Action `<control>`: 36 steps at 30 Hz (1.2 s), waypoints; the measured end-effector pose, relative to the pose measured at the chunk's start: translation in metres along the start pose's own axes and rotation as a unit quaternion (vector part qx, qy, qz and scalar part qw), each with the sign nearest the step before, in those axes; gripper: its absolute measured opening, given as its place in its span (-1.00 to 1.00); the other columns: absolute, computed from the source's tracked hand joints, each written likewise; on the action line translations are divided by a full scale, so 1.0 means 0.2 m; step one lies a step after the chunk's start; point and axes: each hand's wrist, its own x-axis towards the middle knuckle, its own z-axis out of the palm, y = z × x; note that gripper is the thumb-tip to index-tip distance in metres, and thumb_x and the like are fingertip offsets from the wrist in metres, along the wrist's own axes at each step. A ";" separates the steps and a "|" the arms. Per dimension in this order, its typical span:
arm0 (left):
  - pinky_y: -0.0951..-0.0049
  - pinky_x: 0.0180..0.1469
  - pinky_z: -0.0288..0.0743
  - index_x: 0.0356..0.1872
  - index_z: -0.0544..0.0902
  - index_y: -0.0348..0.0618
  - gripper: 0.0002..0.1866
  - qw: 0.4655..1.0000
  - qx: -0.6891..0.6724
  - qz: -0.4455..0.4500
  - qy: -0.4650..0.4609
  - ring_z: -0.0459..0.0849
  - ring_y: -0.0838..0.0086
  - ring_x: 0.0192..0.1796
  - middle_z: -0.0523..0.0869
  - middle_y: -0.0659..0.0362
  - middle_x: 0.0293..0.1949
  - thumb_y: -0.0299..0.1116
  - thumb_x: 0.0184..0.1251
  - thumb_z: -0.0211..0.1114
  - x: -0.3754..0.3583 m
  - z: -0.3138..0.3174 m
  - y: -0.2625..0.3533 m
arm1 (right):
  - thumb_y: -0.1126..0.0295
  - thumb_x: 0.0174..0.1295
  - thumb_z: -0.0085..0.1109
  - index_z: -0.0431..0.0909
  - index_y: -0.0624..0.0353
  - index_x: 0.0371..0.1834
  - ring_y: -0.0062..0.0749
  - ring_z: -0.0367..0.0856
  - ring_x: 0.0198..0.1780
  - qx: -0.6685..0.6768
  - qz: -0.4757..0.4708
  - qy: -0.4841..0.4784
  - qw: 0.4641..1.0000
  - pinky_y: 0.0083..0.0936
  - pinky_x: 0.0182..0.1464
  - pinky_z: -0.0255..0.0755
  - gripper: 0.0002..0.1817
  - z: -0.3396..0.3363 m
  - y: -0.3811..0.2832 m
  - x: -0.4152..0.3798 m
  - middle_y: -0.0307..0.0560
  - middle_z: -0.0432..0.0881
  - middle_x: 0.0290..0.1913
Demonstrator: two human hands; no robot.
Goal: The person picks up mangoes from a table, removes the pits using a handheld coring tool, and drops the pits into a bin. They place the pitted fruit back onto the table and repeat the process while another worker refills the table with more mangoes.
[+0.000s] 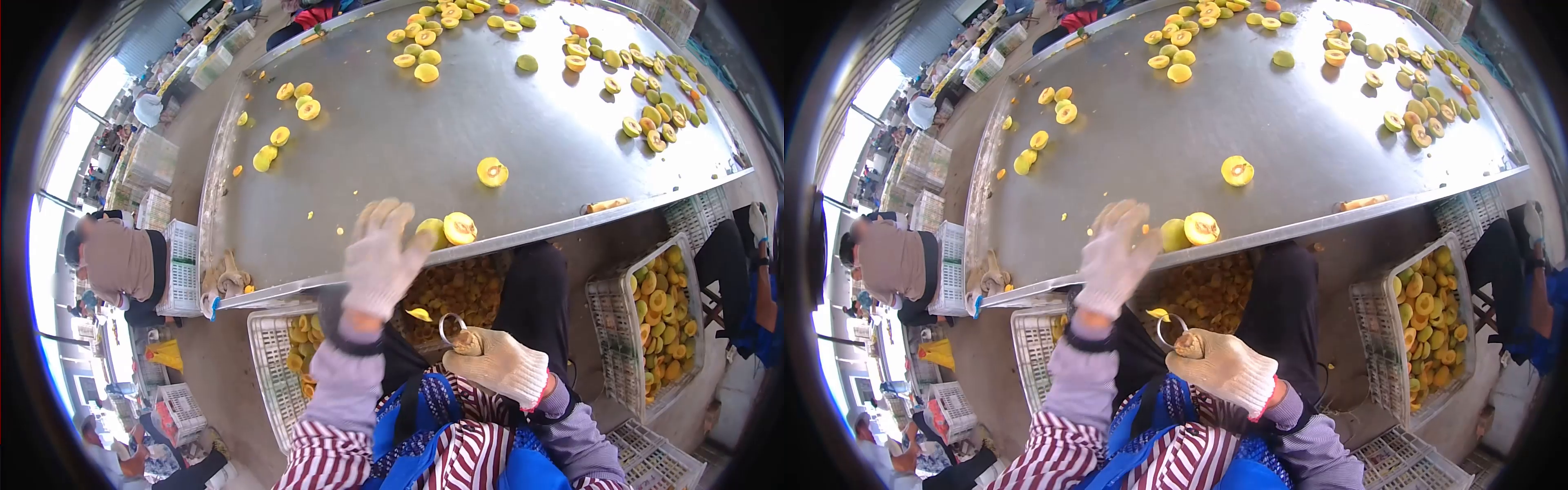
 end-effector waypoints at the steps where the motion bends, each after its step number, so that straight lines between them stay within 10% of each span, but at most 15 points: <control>1: 0.08 0.42 0.35 0.19 0.63 -0.09 -0.46 0.999 0.040 0.000 0.014 0.41 -0.04 0.45 0.56 -0.07 0.33 -0.03 0.25 0.38 0.07 0.15 0.02 | 0.23 0.27 0.30 0.57 0.21 -0.31 -0.66 0.43 -0.42 0.021 -0.004 0.012 1.000 -0.51 -0.32 0.41 -0.75 -0.01 0.01 -0.01 -0.33 0.52 -0.49; 4: 0.10 0.42 0.35 0.20 0.61 -0.09 -0.44 0.985 0.149 0.000 -0.082 0.36 -0.02 0.48 0.53 -0.06 0.36 -0.01 0.24 0.39 0.22 0.32 0.09 | 0.24 0.26 0.30 0.57 0.21 -0.32 -0.69 0.40 -0.41 0.047 0.006 0.041 0.998 -0.52 -0.31 0.39 -0.76 -0.05 0.02 -0.04 -0.36 0.48 -0.49; 6: 0.12 0.41 0.37 0.14 0.62 -0.14 -0.45 0.948 0.014 -0.091 -0.304 0.44 -0.02 0.43 0.58 -0.07 0.31 0.01 0.25 0.39 0.29 0.24 0.20 | 0.26 0.26 0.30 0.56 0.22 -0.33 -0.69 0.38 -0.39 0.060 0.009 0.075 0.995 -0.53 -0.31 0.38 -0.76 -0.07 0.04 -0.05 -0.37 0.48 -0.49; 10: 0.35 0.26 0.51 0.15 0.61 -0.11 -0.52 0.930 -0.309 -0.120 -0.162 0.67 0.25 0.21 0.72 0.01 0.11 -0.15 0.25 0.45 0.19 0.31 0.11 | 0.28 0.29 0.26 0.55 0.20 -0.28 -0.71 0.38 -0.58 0.106 0.066 0.079 0.989 -0.60 -0.51 0.29 -0.80 -0.13 0.01 -0.06 -0.36 0.47 -0.57; 12: 0.39 0.24 0.56 0.15 0.56 -0.27 -0.62 0.893 -0.412 -0.108 -0.146 0.69 0.37 0.12 0.73 0.04 0.09 -0.40 0.35 0.34 0.12 0.24 0.14 | 0.20 0.29 0.27 0.58 0.21 -0.27 -0.64 0.45 -0.38 0.071 0.090 0.087 0.990 -0.50 -0.25 0.44 -0.74 -0.14 -0.01 -0.05 -0.26 0.55 -0.49; 20: 0.45 0.18 0.57 0.18 0.61 -0.30 -0.47 0.695 -0.676 -0.086 -0.228 0.68 0.48 0.08 0.71 0.12 0.02 0.03 0.63 0.10 -0.09 -0.06 0.30 | 0.19 0.25 0.37 0.62 0.15 -0.21 -0.09 0.67 -0.46 -0.028 -0.122 0.168 0.978 -0.34 -0.35 0.54 -0.73 -0.07 -0.03 -0.02 -0.02 0.65 -0.47; 24: 0.33 0.21 0.56 0.15 0.64 -0.36 -0.23 0.806 -0.548 -0.008 -0.223 0.70 0.33 0.11 0.74 -0.01 0.06 0.28 0.60 -0.12 -0.09 -0.08 0.27 | 0.21 0.25 0.37 0.64 0.16 -0.22 -0.09 0.70 -0.45 -0.057 -0.095 0.182 0.977 -0.33 -0.36 0.56 -0.75 -0.06 -0.04 -0.05 0.00 0.66 -0.48; 32: 0.32 0.19 0.55 0.00 0.72 -0.35 -0.34 0.845 -0.503 0.074 -0.166 0.75 0.25 0.04 0.78 -0.04 0.00 0.14 0.63 -0.06 -0.10 -0.14 0.31 | 0.21 0.24 0.40 0.63 0.20 -0.25 -0.05 0.72 -0.44 -0.122 -0.171 0.213 0.954 -0.29 -0.39 0.57 -0.73 -0.05 -0.02 -0.07 0.02 0.67 -0.49; 34: 0.36 0.14 0.58 -0.04 0.74 -0.34 -0.46 0.853 -0.498 0.103 -0.121 0.80 0.22 -0.04 0.80 -0.04 -0.06 0.00 0.65 0.01 -0.09 -0.15 0.34 | 0.26 0.28 0.34 0.62 0.31 -0.09 -0.56 0.62 -0.37 -0.064 -0.101 0.152 0.981 -0.47 -0.21 0.58 -0.68 -0.05 -0.04 -0.09 -0.17 0.70 -0.40; 36: 0.33 0.09 0.62 -0.10 0.75 -0.32 -0.50 0.844 -0.489 0.112 -0.192 0.81 0.16 -0.07 0.81 -0.03 -0.12 -0.04 0.64 0.04 -0.07 -0.19 0.35 | 0.26 0.29 0.34 0.62 0.30 -0.09 -0.57 0.62 -0.40 -0.047 -0.088 0.118 0.988 -0.50 -0.27 0.55 -0.69 -0.05 -0.02 -0.10 -0.20 0.68 -0.42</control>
